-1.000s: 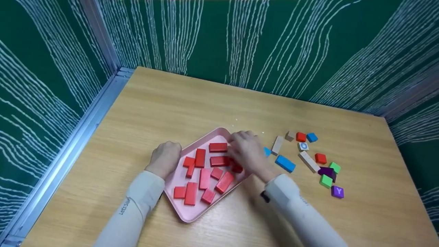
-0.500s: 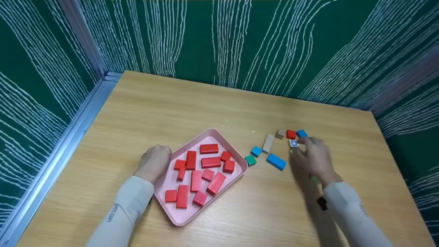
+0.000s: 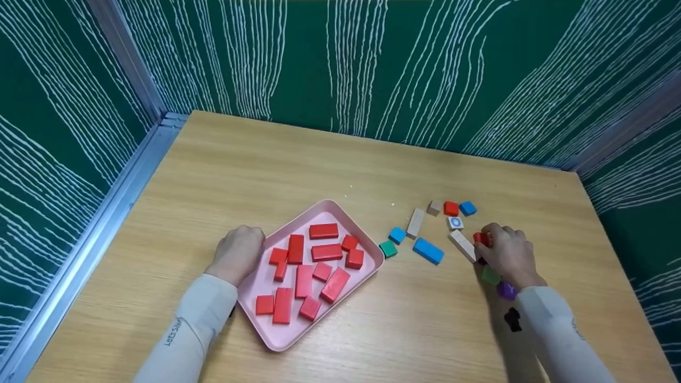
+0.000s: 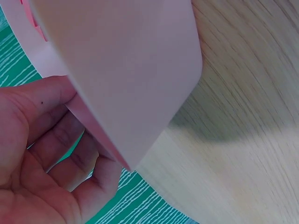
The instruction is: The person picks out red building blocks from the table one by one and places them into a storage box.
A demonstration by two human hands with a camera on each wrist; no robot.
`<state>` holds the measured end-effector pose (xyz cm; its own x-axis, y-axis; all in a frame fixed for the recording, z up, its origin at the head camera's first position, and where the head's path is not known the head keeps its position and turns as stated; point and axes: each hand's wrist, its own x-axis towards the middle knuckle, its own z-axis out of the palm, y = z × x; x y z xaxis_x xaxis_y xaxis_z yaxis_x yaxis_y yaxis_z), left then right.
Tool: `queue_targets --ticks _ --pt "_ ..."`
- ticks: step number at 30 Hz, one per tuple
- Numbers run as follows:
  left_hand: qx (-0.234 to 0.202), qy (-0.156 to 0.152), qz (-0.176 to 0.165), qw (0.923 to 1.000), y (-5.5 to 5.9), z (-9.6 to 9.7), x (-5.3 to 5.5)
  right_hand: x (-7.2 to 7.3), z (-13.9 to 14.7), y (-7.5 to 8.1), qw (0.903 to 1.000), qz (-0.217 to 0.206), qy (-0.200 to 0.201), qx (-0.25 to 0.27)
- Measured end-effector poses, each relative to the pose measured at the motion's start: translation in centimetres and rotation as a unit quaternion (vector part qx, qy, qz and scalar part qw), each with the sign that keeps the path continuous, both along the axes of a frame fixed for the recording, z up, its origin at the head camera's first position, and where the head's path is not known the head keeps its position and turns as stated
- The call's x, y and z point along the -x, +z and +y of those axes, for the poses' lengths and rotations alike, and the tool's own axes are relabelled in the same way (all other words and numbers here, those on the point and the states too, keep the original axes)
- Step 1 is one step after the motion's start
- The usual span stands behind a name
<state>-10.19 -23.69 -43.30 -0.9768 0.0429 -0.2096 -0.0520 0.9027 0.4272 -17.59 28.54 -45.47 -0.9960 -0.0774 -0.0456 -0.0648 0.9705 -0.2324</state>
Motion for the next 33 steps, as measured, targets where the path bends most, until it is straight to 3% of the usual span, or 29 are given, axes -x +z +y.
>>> queue_targets --ticks 8,12,17,22,29,33 --pt "-0.006 0.008 -0.019 0.9998 -0.4 1.3 0.9 -0.6 0.8 0.5 0.9994 -0.012 -0.017 0.027" --pt "0.017 -0.002 0.002 0.9998 -0.5 1.4 1.1 -1.1 -0.8 1.3 0.9981 0.027 -0.001 0.056" --pt "0.061 -0.001 0.032 0.9976 -0.9 0.5 0.7 -1.4 -6.9 1.6 0.9884 0.083 0.067 0.108" --pt "0.061 0.000 0.028 0.9978 -1.0 0.0 0.3 -2.2 -14.0 1.3 0.9716 0.117 0.150 0.141" --pt "0.045 -0.001 0.026 0.9987 -1.0 0.0 0.4 -4.2 -23.7 1.5 0.9617 0.099 0.198 0.162" --pt "0.046 -0.001 0.026 0.9986 -1.1 0.3 0.6 -5.6 -28.0 1.2 0.9553 0.087 0.240 0.149"
